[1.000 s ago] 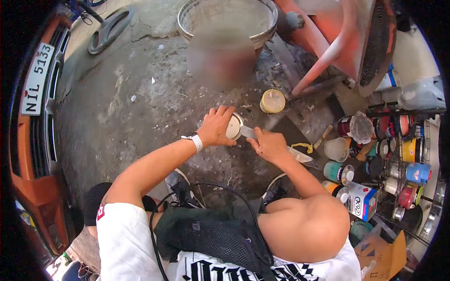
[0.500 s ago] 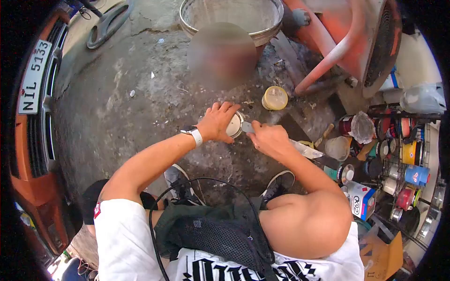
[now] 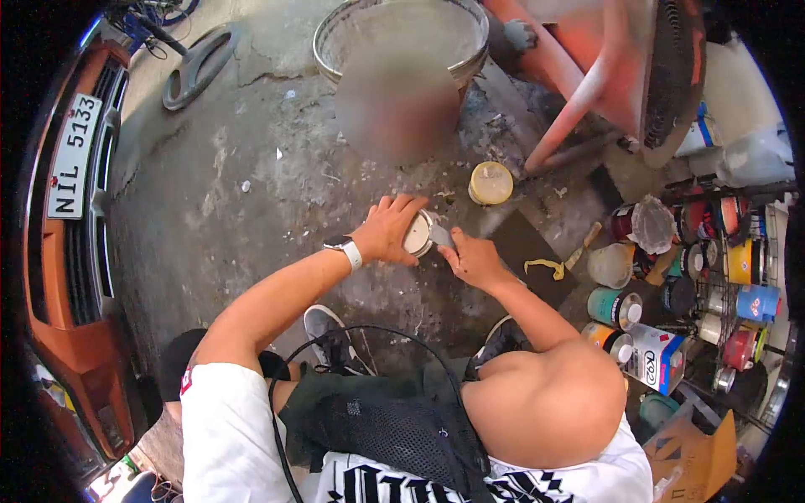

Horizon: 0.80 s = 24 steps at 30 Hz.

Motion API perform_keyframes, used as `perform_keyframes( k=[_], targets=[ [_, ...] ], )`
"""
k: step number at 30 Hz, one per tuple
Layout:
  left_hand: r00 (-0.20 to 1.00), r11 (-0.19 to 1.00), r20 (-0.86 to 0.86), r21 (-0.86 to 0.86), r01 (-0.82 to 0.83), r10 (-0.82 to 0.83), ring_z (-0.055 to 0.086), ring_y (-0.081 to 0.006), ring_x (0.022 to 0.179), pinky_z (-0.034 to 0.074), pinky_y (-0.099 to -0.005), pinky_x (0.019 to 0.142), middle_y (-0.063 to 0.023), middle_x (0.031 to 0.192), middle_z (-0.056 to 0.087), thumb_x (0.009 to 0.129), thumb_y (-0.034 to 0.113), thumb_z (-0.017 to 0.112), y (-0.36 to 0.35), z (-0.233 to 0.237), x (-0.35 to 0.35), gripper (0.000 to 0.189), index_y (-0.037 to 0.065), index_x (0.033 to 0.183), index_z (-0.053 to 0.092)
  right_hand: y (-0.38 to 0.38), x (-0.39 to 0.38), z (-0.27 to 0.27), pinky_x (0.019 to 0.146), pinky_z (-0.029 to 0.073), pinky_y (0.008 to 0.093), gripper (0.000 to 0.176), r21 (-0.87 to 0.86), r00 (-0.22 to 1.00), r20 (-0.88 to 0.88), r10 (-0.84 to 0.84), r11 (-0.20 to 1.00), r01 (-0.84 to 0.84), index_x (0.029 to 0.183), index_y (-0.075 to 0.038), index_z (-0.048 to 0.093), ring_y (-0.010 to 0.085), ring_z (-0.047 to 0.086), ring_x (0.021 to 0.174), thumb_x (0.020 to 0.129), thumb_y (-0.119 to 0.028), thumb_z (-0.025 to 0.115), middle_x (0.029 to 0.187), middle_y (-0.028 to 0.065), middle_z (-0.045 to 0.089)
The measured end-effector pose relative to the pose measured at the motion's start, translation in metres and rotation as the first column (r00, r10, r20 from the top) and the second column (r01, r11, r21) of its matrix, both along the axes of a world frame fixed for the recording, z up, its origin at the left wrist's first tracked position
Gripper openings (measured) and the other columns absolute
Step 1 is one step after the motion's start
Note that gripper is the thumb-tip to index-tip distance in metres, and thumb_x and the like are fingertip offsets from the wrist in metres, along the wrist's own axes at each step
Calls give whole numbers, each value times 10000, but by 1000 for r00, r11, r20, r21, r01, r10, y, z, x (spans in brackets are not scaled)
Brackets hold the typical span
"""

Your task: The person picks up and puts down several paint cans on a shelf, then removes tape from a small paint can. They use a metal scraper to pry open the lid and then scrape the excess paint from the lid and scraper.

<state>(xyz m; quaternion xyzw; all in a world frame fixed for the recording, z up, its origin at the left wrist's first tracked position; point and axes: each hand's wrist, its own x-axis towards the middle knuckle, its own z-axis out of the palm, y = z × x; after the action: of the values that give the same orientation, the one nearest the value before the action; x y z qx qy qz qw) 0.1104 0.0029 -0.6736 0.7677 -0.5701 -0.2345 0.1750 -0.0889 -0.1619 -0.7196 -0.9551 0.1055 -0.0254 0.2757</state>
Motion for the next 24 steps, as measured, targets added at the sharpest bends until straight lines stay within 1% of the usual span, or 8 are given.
perform_keyframes(
  k=[5, 8, 12, 15, 18, 21, 22, 24],
  targets=[
    [998, 999, -50, 5, 44, -44, 482, -471, 1223, 426, -563, 1039, -189, 1465, 446, 538, 428, 938, 5, 2, 2, 1205, 131, 1544, 345, -2, -7, 37, 632, 525, 533, 432, -13, 985, -167, -51, 999, 49, 1196, -23, 508, 450, 673, 731, 993, -391, 605, 801, 215, 690],
    [995, 994, -49, -75, 85, -89, 479, -477, 1248, 421, -553, 1060, -198, 1492, 432, 594, 467, 913, 1, 0, 5, 1143, 138, 1539, 361, -4, -23, 49, 649, 545, 538, 470, -10, 979, -145, -140, 990, 140, 1219, -3, 542, 428, 700, 750, 1010, -424, 551, 863, 211, 722],
    [988, 987, 87, -85, 135, -128, 484, -441, 1282, 430, -552, 1049, -162, 1523, 431, 679, 507, 851, 3, 15, 1, 992, 147, 1508, 441, 4, -46, 58, 719, 566, 527, 526, -44, 943, -288, -169, 986, 163, 1306, 7, 507, 446, 703, 845, 1012, -428, 540, 1026, 235, 713],
    [941, 940, 187, -144, 310, -282, 479, -418, 1299, 423, -543, 1048, -141, 1497, 472, 721, 448, 834, -4, 18, -4, 827, 145, 1430, 534, 7, -64, 51, 864, 535, 540, 441, 94, 951, -283, -125, 983, 157, 1245, -28, 532, 444, 671, 1010, 1036, -415, 508, 1136, 229, 673],
    [933, 904, 203, -258, 342, -296, 521, -379, 1269, 433, -523, 1031, -121, 1414, 559, 766, 334, 822, -22, 30, -21, 630, 140, 1328, 612, 8, -77, 46, 840, 521, 535, 365, 241, 980, -136, -147, 954, 177, 1192, -36, 548, 444, 665, 1001, 1053, -370, 503, 1059, 218, 680],
    [934, 829, 47, -446, 337, -354, 657, -316, 1057, 502, -425, 934, -111, 1162, 697, 819, 165, 799, -47, 53, -51, 349, 96, 1145, 694, 1, -82, 59, 769, 511, 506, 319, 442, 987, -124, -99, 886, 144, 1101, -18, 571, 416, 667, 883, 1068, -327, 498, 925, 202, 675],
    [928, 825, 53, -440, 354, -370, 657, -316, 1057, 502, -425, 934, -110, 1162, 697, 819, 165, 799, -52, 54, -58, 349, 96, 1145, 694, -1, -83, 64, 769, 511, 506, 319, 446, 986, -117, -115, 881, 156, 1101, -18, 571, 416, 667, 883, 1068, -327, 498, 925, 202, 675],
    [888, 968, -392, -169, 186, -240, 689, -298, 929, 540, -370, 815, -116, 1026, 724, 867, 117, 763, -59, 55, -72, 188, 51, 1037, 719, -7, -89, 75, 688, 495, 455, 326, 631, 992, -36, -121, 767, 116, 995, -1, 571, 341, 638, 732, 1077, -305, 488, 791, 174, 653]
  ],
)
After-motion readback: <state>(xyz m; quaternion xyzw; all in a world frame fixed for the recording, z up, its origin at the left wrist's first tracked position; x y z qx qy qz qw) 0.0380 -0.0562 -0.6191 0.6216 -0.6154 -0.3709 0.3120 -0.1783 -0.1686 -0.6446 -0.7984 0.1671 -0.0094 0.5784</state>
